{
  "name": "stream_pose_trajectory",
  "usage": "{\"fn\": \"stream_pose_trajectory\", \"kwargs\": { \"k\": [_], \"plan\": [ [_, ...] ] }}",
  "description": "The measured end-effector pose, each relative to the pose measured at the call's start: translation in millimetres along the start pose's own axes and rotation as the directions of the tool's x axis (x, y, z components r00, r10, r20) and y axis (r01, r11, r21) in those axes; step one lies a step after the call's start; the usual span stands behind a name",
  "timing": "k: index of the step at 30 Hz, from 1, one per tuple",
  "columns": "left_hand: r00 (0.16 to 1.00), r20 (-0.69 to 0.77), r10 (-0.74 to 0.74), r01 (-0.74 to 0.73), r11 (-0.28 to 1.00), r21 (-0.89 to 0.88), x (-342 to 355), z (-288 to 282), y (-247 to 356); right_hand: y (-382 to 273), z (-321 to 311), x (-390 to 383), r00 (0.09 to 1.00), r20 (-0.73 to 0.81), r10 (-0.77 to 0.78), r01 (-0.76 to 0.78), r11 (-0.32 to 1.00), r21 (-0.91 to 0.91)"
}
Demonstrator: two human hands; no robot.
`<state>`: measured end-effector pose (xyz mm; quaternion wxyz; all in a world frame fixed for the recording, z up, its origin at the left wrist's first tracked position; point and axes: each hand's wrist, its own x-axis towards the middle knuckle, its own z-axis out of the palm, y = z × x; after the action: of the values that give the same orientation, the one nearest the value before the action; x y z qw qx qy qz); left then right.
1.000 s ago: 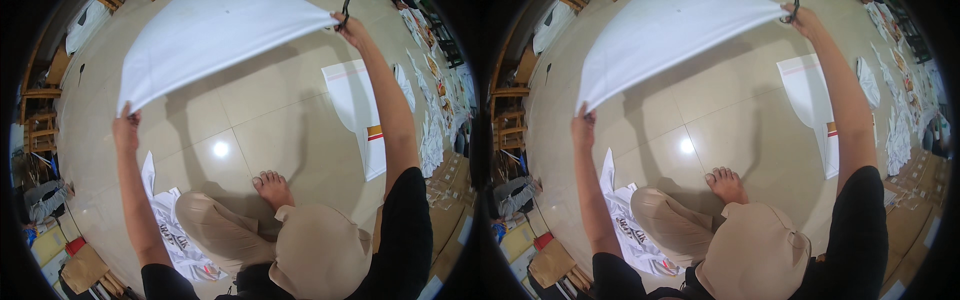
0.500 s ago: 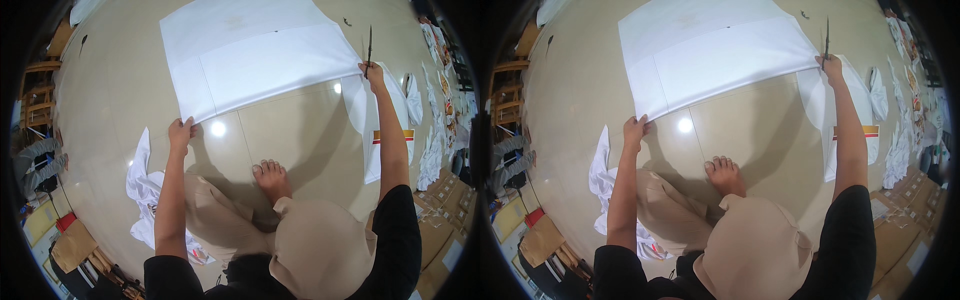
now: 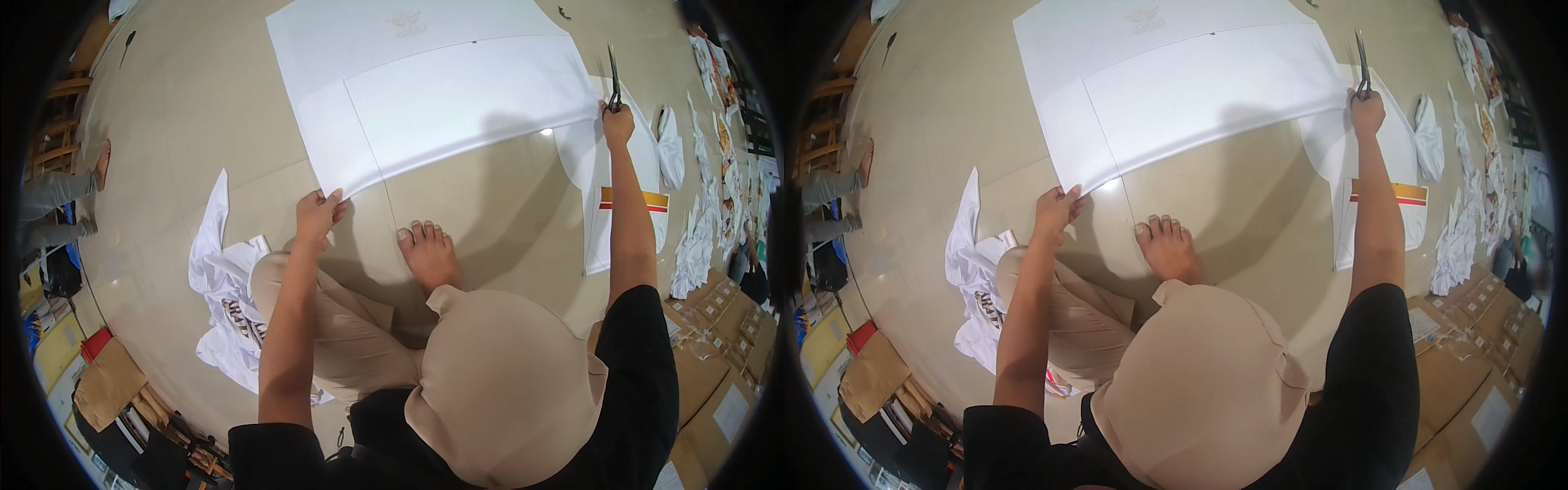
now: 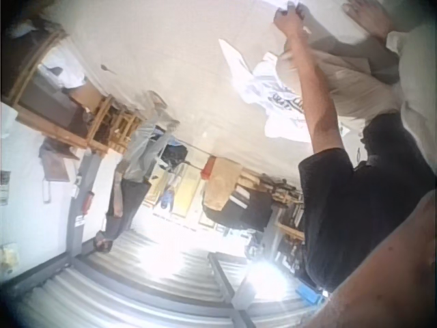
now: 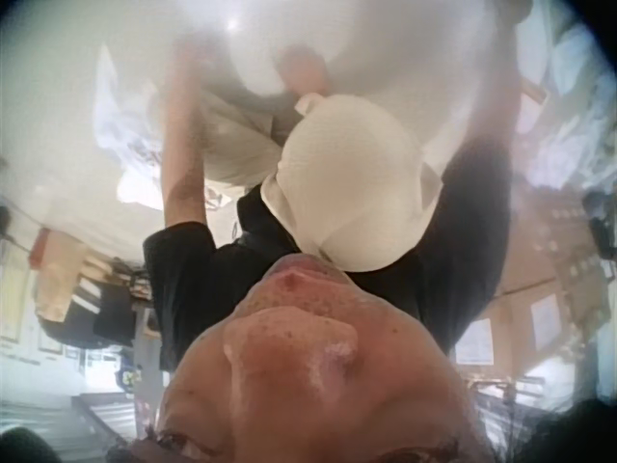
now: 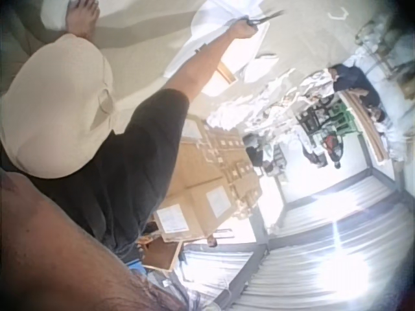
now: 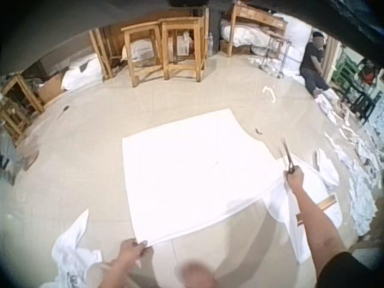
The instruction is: The person sits on the floor and uses scissors to cut a large white fabric sheet along a pre-drawn pattern. They carefully follow the curved lines to separate the fabric into distinct pieces.
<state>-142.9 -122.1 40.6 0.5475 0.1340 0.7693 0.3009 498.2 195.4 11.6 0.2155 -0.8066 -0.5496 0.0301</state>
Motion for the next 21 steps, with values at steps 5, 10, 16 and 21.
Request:
{"fn": "stream_pose_trajectory", "kwargs": {
  "k": [5, 10, 16, 21],
  "plan": [
    [1.0, -0.016, -0.002, 0.0, 0.992, -0.129, -8, 11, -19, -41, 0, -49, 0.968, -0.213, -0.135, 0.145, 0.989, 0.032],
    [0.998, -0.052, 0.034, -0.04, 0.993, -0.111, -4, 12, -21, -109, 13, -152, 0.955, -0.134, -0.265, 0.294, 0.907, 0.303],
    [1.0, -0.028, 0.013, -0.015, 0.998, -0.058, -2, 11, -19, -172, 27, -256, 0.92, -0.029, -0.39, 0.377, 0.867, 0.326],
    [0.996, -0.07, 0.058, -0.062, 0.997, -0.053, -9, 14, -16, -184, 32, -283, 0.865, -0.043, -0.5, 0.489, 0.82, 0.296]
  ]
}}
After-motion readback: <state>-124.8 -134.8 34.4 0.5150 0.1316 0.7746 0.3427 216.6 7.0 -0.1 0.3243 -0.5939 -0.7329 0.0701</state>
